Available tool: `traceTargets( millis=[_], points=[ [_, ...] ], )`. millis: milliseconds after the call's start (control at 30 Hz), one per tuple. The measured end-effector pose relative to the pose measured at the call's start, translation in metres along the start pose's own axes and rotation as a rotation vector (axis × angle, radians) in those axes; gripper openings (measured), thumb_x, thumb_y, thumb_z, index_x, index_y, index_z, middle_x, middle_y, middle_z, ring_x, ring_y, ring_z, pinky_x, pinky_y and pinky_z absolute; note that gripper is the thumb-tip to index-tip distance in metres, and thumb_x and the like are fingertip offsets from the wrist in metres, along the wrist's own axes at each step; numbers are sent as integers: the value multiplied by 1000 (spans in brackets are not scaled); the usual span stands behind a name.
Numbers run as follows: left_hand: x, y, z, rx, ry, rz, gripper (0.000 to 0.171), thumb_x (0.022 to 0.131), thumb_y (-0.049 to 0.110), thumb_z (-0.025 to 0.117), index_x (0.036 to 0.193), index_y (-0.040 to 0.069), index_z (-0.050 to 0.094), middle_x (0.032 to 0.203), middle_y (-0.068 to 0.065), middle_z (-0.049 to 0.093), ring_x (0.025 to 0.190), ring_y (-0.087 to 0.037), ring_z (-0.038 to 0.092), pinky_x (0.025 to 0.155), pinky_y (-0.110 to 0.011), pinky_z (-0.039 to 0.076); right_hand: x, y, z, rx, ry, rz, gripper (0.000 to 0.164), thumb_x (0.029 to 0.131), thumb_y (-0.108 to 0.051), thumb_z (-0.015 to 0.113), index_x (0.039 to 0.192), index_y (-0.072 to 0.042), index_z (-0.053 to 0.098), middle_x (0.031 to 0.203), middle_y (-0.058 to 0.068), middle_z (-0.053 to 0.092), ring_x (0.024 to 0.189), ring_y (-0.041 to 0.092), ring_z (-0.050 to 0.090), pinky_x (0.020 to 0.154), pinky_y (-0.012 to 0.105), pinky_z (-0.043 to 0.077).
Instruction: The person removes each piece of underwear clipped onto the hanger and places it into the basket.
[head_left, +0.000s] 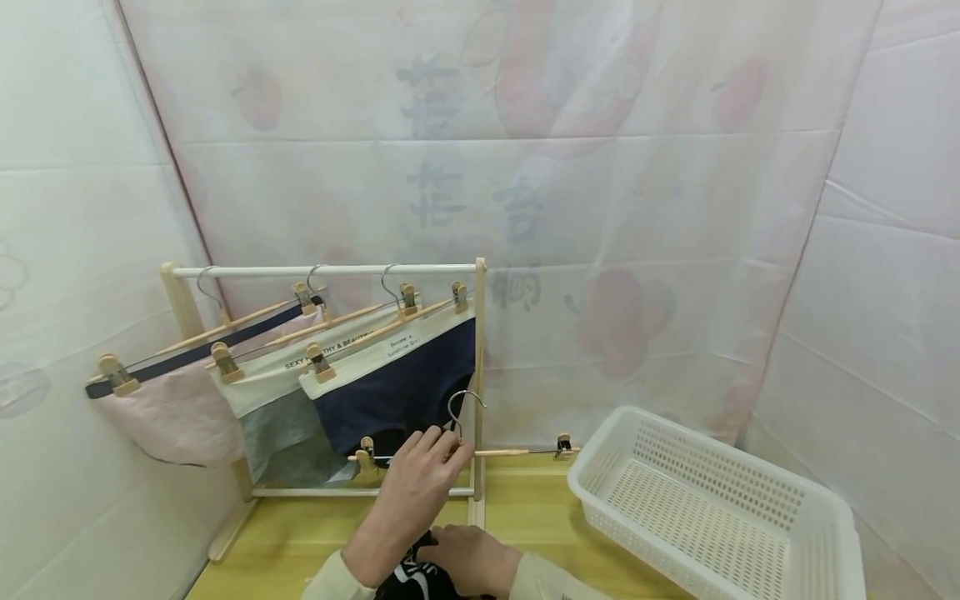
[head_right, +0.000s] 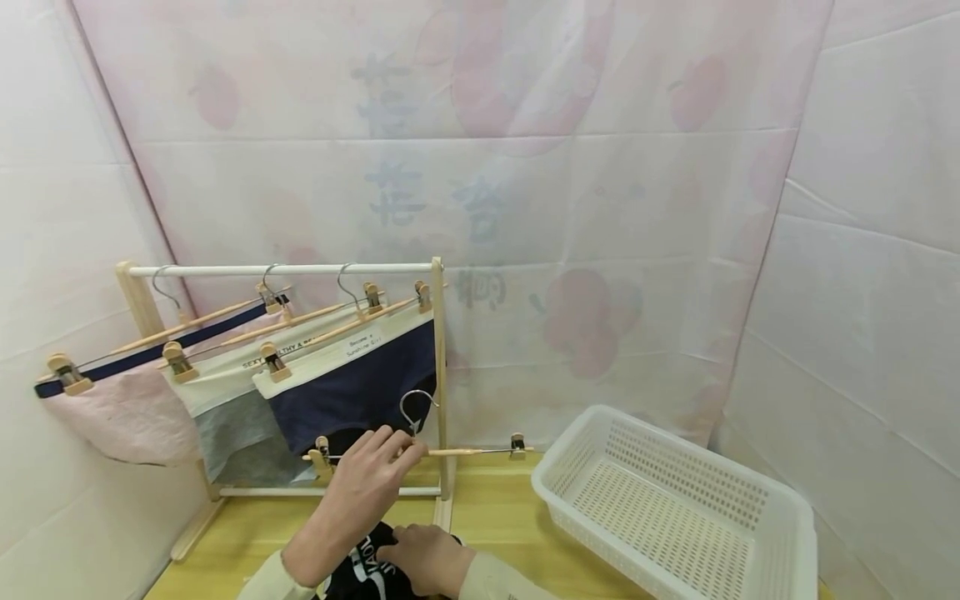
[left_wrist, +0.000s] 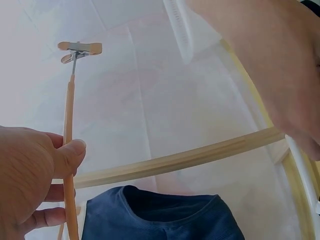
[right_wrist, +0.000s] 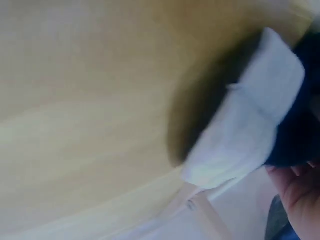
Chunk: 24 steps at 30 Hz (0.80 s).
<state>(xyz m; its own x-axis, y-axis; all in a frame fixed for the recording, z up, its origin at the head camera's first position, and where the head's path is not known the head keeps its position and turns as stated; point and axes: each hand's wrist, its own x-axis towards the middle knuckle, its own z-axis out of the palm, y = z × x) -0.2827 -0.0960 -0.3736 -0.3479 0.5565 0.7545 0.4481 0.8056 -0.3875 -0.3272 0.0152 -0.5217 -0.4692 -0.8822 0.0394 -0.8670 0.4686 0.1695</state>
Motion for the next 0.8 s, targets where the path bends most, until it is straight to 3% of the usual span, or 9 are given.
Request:
traceTargets(
  millis=[100, 200, 400, 600, 800],
  points=[
    [-1, 0, 0, -7, -6, 2, 27, 93, 12, 35, 91, 19, 61, 82, 4, 58, 73, -14, 52, 66, -26, 42, -4, 3, 0, 61, 61, -5, 50, 74, -14, 70, 113, -36, 50, 91, -13, 53, 67, -3, 43, 56, 9, 34],
    [-2, -1, 0, -9, -16, 0, 28, 94, 13, 34, 93, 19, 61, 83, 4, 57, 74, -14, 51, 66, -26, 42, -10, 5, -8, 89, 166, -8, 60, 69, -12, 72, 119, -35, 49, 104, -12, 53, 83, -3, 48, 66, 8, 39],
    [-1, -2, 1, -10, -26, -17, 21, 91, 12, 41, 94, 19, 61, 83, 3, 57, 74, -15, 50, 65, -26, 41, -23, 5, -35, 95, 351, -33, 62, 71, -6, 68, 123, -34, 48, 122, -9, 47, 99, 0, 52, 78, 10, 44],
    [-1, -4, 0, 12, 7, -38, 21, 90, 13, 41, 90, 20, 61, 80, 4, 56, 71, -14, 49, 64, -25, 40, -43, 3, -66, 181, 372, -23, 52, 72, -5, 63, 117, -31, 54, 114, -11, 51, 95, -1, 50, 81, 13, 44],
    [-3, -8, -2, -17, -8, -57, 16, 86, 16, 49, 94, 20, 62, 84, 4, 58, 74, -14, 51, 66, -26, 43, -74, 0, -89, 433, 354, 10, 47, 83, -2, 52, 120, -32, 51, 105, -15, 48, 87, -3, 46, 75, 10, 42]
  ],
)
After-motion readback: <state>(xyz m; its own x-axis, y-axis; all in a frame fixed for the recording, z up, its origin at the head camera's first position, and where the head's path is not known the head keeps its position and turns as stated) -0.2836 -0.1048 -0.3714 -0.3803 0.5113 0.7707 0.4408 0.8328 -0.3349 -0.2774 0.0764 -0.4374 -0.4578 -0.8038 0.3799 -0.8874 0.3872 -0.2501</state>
